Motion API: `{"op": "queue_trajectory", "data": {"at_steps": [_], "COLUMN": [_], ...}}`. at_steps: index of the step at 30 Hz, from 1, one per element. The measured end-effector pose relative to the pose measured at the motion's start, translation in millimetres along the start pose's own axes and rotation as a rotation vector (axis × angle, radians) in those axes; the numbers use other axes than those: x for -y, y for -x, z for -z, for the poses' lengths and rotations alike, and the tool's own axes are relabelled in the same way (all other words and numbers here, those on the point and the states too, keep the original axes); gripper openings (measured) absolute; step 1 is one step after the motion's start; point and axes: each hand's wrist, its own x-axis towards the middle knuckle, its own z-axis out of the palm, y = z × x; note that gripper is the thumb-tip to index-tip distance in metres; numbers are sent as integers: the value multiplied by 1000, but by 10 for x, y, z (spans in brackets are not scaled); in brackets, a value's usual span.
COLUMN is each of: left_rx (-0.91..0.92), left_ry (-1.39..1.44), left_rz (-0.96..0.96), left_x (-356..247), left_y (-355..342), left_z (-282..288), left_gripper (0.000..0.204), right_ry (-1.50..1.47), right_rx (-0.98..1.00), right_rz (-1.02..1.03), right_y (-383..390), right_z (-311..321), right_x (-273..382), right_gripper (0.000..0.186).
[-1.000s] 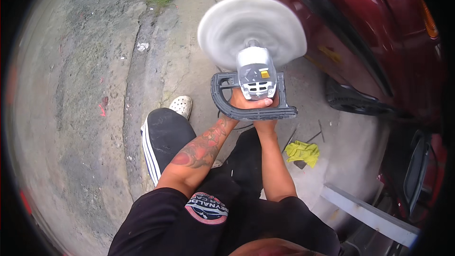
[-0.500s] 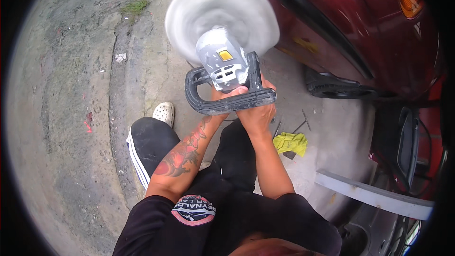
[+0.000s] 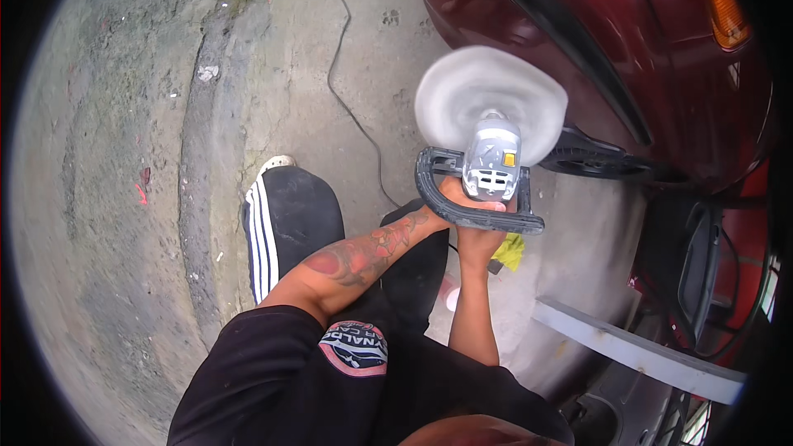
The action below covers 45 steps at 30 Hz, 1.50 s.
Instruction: The recorder is using a rotary polisher/buffer on the rear trunk and fender of a red sedan.
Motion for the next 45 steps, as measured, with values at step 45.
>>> {"op": "queue_trajectory", "data": {"at_steps": [45], "left_rx": [-351], "left_ry": [557], "left_rz": [-294], "left_x": [-1812], "left_y": [-789], "left_z": [2056], "left_gripper": [53], "right_ry": [56], "right_rx": [337], "right_rz": [282], "right_y": [-1458], "right_z": [-1084], "right_x": [2274], "right_gripper": [101]}}
